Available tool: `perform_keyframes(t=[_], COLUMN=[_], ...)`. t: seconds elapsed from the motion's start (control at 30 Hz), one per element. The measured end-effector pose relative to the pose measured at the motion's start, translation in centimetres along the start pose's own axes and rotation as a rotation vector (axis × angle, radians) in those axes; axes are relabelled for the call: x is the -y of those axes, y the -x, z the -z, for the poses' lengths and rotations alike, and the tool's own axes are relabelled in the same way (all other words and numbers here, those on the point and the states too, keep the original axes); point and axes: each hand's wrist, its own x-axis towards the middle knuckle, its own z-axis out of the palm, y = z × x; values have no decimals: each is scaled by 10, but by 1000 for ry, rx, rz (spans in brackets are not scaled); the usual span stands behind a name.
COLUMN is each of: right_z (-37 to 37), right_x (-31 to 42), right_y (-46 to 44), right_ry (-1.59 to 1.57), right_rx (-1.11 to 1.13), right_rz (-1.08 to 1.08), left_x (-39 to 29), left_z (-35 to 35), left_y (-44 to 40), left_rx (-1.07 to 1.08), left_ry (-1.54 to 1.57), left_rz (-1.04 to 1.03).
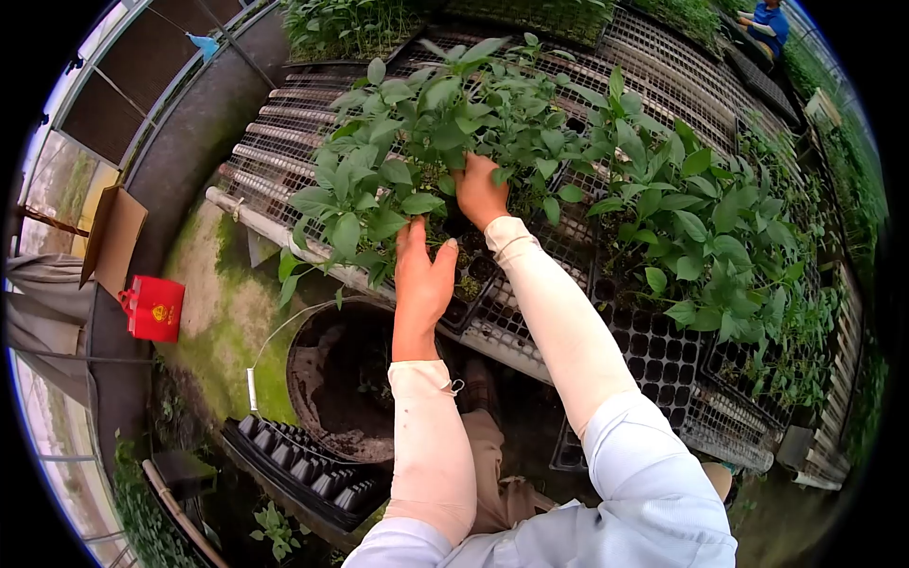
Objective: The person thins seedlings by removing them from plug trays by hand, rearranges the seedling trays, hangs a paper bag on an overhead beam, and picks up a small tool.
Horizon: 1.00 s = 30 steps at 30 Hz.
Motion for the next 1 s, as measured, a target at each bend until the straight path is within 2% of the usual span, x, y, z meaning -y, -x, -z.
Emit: perform_keyframes(t=[0.07,0.17,0.27,0.4,0.53,0.67,0.73,0.8,0.87,0.93,1.0], right_z=[19,66,119,181,229,263,268,269,260,250,248], right_x=[19,57,73,60,29,-4,-20,-36,-59,-76,-82], right_y=[12,46,92,143,175,178,174,172,175,179,180], right_ry=[-70,-34,-44,13,67,88,135,205,351,274,199], right_rx=[85,40,106,150,39,-37,-48,-3,44,81,116], right_rz=[18,108,43,-115,-256,-348,-324,-321,-337,-354,-373], left_x=[5,4,-30,-38,-54,-61,-68,-73,-74,-77,-75], left_z=[-1,1,8,-10,-32,-50,-58,-67,-79,-89,-106], left_y=[-2,-5,3,7,21,27,30,33,35,39,40], left_rx=[-13,45,161,293,489,551,596,601,596,619,660], left_ry=[-11,141,231,294,306,222,116,80,49,16,-86], left_rz=[-10,77,253,240,91,38,-92,-75,-156,-140,-216])
